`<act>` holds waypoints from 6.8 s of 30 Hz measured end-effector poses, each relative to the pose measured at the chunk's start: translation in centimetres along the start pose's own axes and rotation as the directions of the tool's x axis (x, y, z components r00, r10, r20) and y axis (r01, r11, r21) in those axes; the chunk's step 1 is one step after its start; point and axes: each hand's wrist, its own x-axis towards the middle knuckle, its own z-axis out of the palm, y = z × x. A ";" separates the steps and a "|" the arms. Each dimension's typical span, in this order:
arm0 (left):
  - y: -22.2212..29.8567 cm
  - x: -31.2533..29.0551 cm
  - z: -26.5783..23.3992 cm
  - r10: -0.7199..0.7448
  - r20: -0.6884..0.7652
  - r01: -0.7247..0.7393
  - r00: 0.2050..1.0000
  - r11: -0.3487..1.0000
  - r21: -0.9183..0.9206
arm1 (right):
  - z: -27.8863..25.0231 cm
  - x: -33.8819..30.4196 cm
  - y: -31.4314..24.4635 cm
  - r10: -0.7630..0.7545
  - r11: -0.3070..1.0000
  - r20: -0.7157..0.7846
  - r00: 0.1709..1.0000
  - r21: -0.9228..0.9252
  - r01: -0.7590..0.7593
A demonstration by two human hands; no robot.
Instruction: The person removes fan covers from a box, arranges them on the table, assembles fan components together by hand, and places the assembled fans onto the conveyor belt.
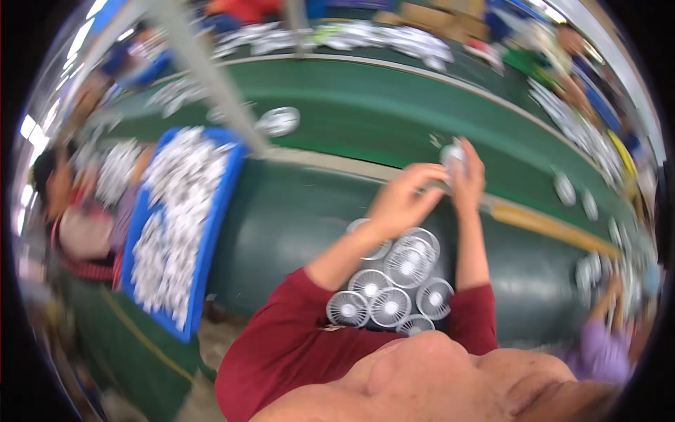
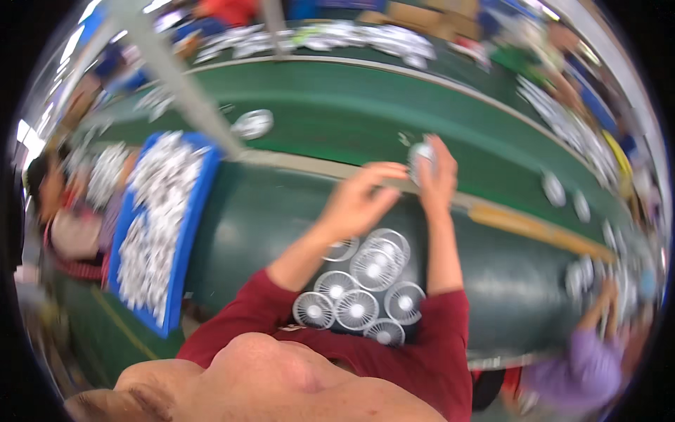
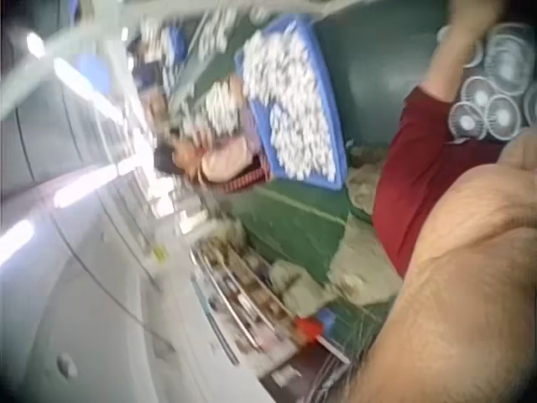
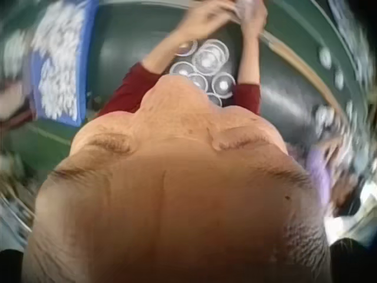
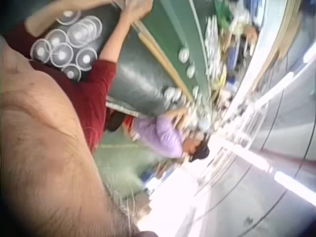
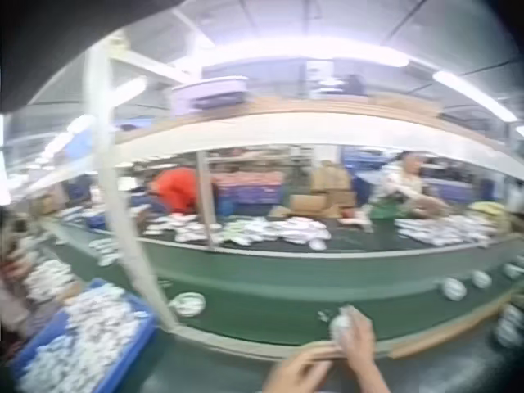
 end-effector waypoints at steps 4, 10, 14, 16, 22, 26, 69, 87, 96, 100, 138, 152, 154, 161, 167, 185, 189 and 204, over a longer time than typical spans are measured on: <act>7.4 -0.3 -4.3 0.468 -0.025 -0.460 0.883 0.855 -0.240 | -0.3 -0.8 5.4 -0.055 0.849 -0.032 0.998 -0.527 0.030; 12.5 -1.4 -6.1 0.679 -0.193 -0.628 0.708 0.481 -0.612 | 0.3 -1.9 4.2 -0.224 0.868 -0.071 0.972 -0.468 0.166; 11.8 0.1 -5.4 0.766 -0.251 -0.742 0.592 0.397 -0.541 | 0.4 -2.0 4.9 -0.278 0.931 -0.018 0.960 -0.250 0.265; 11.5 -0.2 -5.6 0.777 -0.280 -0.810 0.564 0.454 -0.372 | 0.3 -2.1 5.2 -0.258 0.940 -0.031 0.966 -0.240 0.243; 10.9 -0.3 -7.0 0.869 -0.290 -0.866 0.401 0.463 0.190 | -0.3 -2.2 6.0 -0.198 0.955 -0.051 0.979 -0.233 0.181; 12.2 1.0 -5.9 0.888 -0.304 -0.861 0.345 0.428 0.274 | 0.3 -2.3 6.2 -0.184 0.965 -0.090 0.979 -0.207 0.162; 14.1 -0.8 -6.3 0.555 0.333 0.221 0.762 0.261 -0.940 | -0.4 -2.4 6.1 0.080 0.994 -0.013 0.997 -0.070 -0.081; 13.9 0.1 -5.9 0.628 0.325 0.315 0.707 0.133 -0.940 | -0.8 -2.4 6.4 0.042 0.996 -0.007 0.999 -0.078 -0.042; 5.7 0.1 -4.7 0.041 0.268 0.271 0.963 -0.160 -0.949 | -0.2 -2.2 7.3 0.073 0.992 -0.019 0.997 -0.104 -0.075; 0.8 -1.1 -4.2 -0.160 0.321 0.291 0.933 -0.188 -0.938 | -0.6 -2.0 6.6 0.043 0.995 -0.009 0.999 -0.091 -0.044; -15.6 3.6 -2.6 -0.278 -0.324 0.418 0.905 0.726 0.546 | 0.0 -3.1 -2.6 0.356 0.337 0.511 0.782 0.711 -0.618; -13.6 1.0 -0.2 -0.231 0.190 0.075 0.954 0.799 0.596 | -1.1 -2.0 -1.3 0.385 0.540 0.384 0.839 0.644 -0.542; -13.1 0.3 0.2 -0.288 0.010 0.248 0.957 0.839 0.485 | -1.5 -2.0 -2.1 0.390 0.546 0.374 0.842 0.642 -0.538; -12.4 -0.8 2.9 -0.654 -0.051 0.383 0.755 0.503 -0.775 | -1.1 -2.6 -4.6 0.334 0.800 0.346 0.877 0.389 -0.457; -11.2 -1.0 3.2 -0.602 0.199 0.350 0.773 0.144 -0.926 | 0.5 -3.5 -4.3 -0.219 0.975 0.167 0.961 0.007 0.221; -5.3 -1.0 5.1 -0.484 -0.286 0.153 0.827 0.683 -0.714 | 0.4 -4.2 -6.8 -0.116 0.884 0.445 0.888 0.454 -0.112; -4.8 -1.1 4.4 -0.498 -0.225 0.143 0.837 0.597 -0.789 | -0.6 -3.7 -7.7 -0.203 0.823 0.447 0.871 0.560 -0.095; -1.3 -1.2 5.1 0.156 -0.459 -0.125 0.875 0.987 0.099 | 2.0 -8.9 4.5 0.197 0.667 0.464 0.864 0.583 -0.464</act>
